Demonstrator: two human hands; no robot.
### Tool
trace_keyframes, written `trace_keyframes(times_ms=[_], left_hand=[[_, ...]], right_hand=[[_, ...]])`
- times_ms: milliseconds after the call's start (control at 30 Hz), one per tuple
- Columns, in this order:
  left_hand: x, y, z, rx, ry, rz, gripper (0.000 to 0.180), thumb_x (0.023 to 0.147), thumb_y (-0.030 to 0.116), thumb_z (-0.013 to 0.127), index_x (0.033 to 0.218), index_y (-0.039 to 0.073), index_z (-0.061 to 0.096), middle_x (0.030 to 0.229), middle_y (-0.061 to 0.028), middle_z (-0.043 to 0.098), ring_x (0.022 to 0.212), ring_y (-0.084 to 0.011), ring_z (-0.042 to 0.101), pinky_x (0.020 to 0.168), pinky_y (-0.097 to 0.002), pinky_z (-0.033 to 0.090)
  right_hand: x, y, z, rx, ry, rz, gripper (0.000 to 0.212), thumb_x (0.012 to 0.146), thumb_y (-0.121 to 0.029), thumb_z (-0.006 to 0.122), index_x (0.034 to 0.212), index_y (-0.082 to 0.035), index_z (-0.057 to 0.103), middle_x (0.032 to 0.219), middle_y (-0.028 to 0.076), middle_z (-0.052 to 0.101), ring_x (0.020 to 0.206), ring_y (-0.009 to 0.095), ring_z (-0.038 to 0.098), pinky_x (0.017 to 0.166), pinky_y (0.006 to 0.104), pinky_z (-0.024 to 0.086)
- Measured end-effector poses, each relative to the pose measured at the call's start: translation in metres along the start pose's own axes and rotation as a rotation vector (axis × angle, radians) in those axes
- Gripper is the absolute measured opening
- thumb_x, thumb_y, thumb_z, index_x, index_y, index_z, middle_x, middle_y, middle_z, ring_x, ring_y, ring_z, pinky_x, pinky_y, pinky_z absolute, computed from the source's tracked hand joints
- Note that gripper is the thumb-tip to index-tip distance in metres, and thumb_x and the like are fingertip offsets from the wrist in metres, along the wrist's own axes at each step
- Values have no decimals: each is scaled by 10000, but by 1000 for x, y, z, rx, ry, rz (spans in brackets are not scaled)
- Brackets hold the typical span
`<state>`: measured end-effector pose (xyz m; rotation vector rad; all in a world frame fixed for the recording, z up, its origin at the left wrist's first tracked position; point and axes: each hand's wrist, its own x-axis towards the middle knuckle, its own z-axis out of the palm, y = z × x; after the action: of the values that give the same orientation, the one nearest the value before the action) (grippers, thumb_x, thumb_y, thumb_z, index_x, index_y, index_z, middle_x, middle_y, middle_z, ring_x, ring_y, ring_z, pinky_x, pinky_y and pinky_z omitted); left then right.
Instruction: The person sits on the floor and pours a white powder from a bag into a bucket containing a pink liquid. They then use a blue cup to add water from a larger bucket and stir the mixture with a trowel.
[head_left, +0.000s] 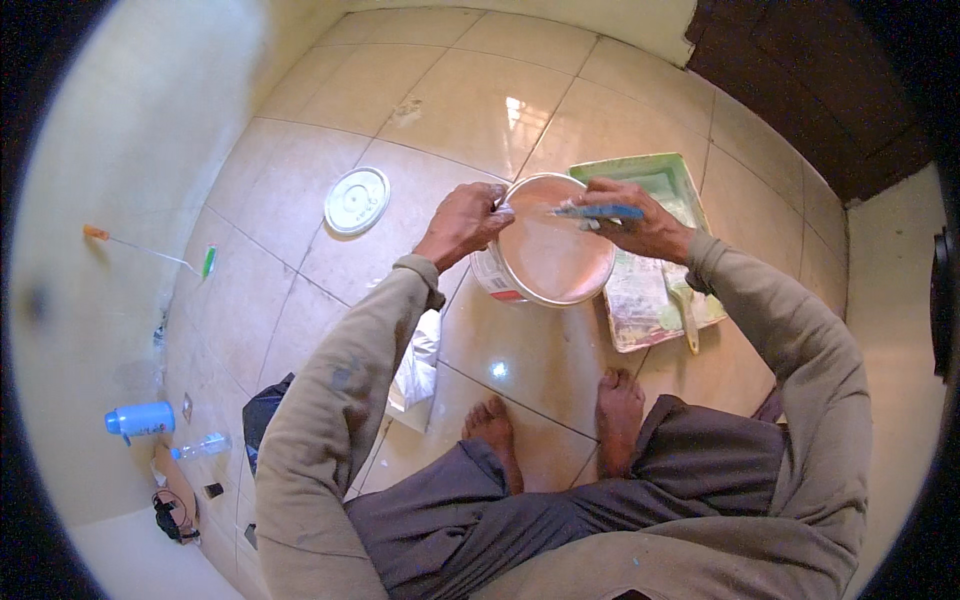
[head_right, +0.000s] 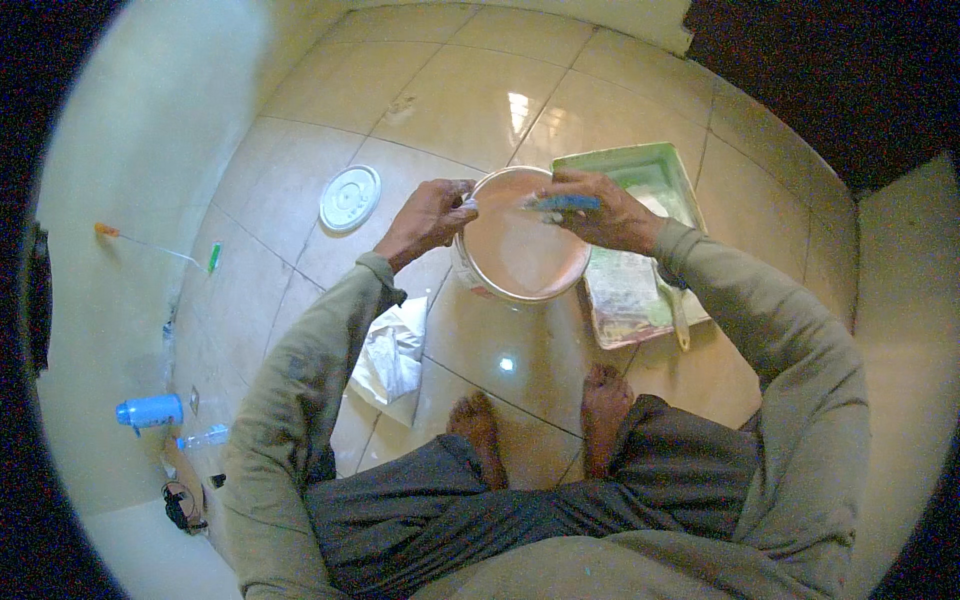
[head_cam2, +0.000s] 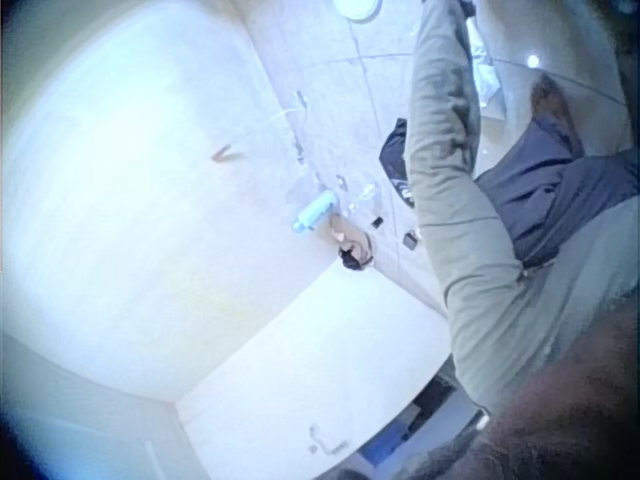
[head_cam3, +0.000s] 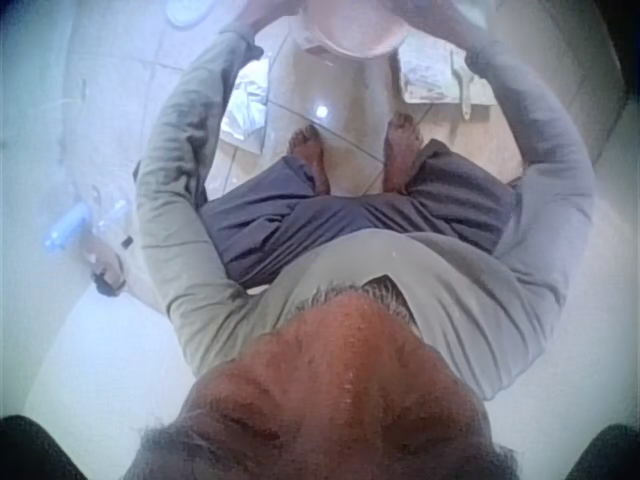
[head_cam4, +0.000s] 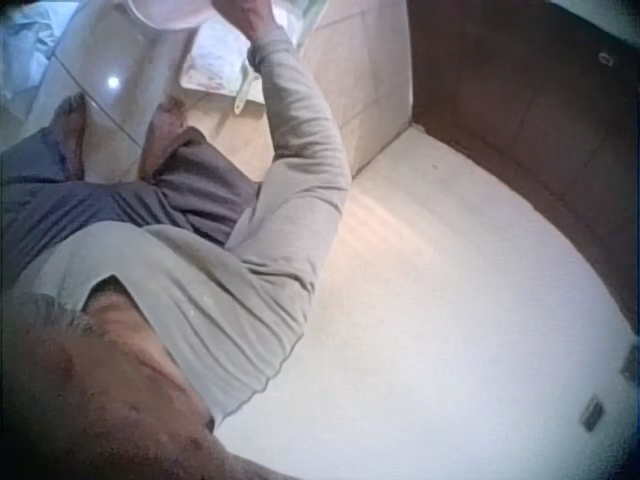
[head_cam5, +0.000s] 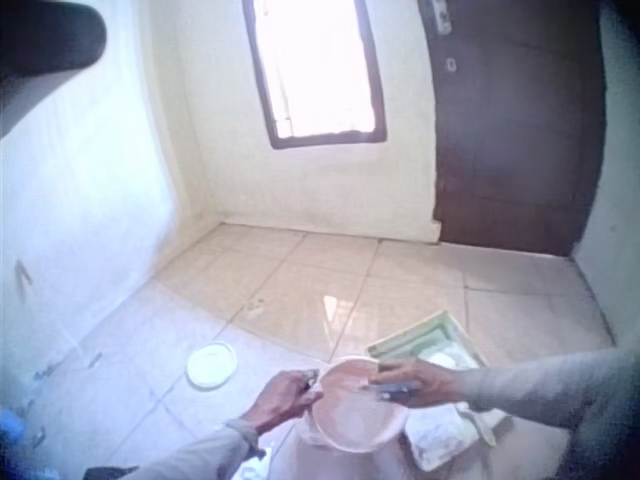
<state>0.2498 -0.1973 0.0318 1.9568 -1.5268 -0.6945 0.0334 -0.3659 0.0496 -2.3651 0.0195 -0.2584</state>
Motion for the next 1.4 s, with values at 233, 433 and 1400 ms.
trace_keyframes(times_ms=[233,433,1400], left_hand=[[5,7,4,0,-5,-51,226,794,198,549,800,-24,591,588,-149,552,534,-263,557,559,-379,452],[-3,12,-2,-70,-15,-129,214,794,185,548,730,-18,574,557,-153,558,493,-249,579,536,-383,461],[2,13,2,-43,-34,-148,219,781,175,574,747,-41,594,540,-144,546,457,-223,565,514,-367,467]], right_hand=[[-15,-28,6,499,79,444,253,852,-154,627,969,60,563,895,128,623,672,187,646,585,315,540],[1,-7,8,676,163,412,272,850,-140,634,1057,30,588,950,116,628,772,204,649,688,333,544],[-3,-21,4,371,-22,448,219,791,-157,641,924,15,615,787,136,656,672,190,632,633,317,514]])
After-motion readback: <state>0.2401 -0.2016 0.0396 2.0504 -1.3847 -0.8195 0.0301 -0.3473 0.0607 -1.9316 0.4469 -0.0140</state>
